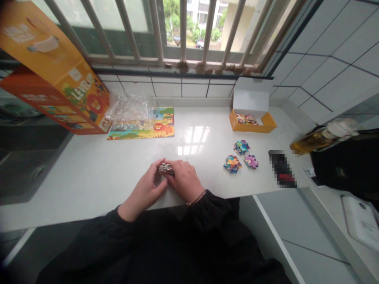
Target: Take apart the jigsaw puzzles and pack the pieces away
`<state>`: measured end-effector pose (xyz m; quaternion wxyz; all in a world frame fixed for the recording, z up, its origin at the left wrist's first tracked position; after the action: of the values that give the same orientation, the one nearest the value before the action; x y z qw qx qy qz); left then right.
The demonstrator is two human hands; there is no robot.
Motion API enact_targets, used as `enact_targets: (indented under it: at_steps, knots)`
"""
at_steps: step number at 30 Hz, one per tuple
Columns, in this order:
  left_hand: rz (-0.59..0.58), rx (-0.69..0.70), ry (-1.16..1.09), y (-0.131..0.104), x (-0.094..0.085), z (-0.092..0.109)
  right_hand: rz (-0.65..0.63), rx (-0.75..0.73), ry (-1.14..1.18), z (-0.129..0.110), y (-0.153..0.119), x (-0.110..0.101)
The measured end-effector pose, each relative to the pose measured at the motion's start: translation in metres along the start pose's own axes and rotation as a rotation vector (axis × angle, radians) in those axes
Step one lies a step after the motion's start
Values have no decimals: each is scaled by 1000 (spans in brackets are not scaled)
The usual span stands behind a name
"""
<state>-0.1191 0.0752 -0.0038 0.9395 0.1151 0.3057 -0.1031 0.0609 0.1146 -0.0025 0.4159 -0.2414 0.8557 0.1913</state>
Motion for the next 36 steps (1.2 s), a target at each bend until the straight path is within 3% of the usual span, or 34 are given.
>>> enact_targets:
  at_steps: [10,13,17,21,25,30,33,36]
  knots:
    - [-83,167,106,-2,5,8,45,2,-59,-3,-8,-1]
    - [-40,131,113,-2,4,8,90,12,-31,-1,-17,-3]
    - [93,39,153,-1,-1,6,250,49,65,10,-35,-11]
    - [228,6,273,12,-21,5,219,79,20,24,-48,-14]
    - [258,24,447,61,-60,7,189,40,-7,27,-50,-12]
    - [422,-134,672,164,-113,-6,220,46,-13,24,-50,-9]
    - [446,-259,769,215,-131,-24,253,56,-24,23,-51,-9]
    - [462,-333,759,239,-140,-38,266,42,-47,21,-52,-10]
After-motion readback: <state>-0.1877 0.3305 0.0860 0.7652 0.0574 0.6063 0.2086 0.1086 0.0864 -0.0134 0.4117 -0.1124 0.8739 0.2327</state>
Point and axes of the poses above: each hand's wrist, its own y-axis towards the middle knuckle, its own x-axis out of the palm, z = x × y, the point moved 2 cm from there along y, towards the middle knuckle, and after that the axes turned 8 degrees about -z, right-handed, at the moved point
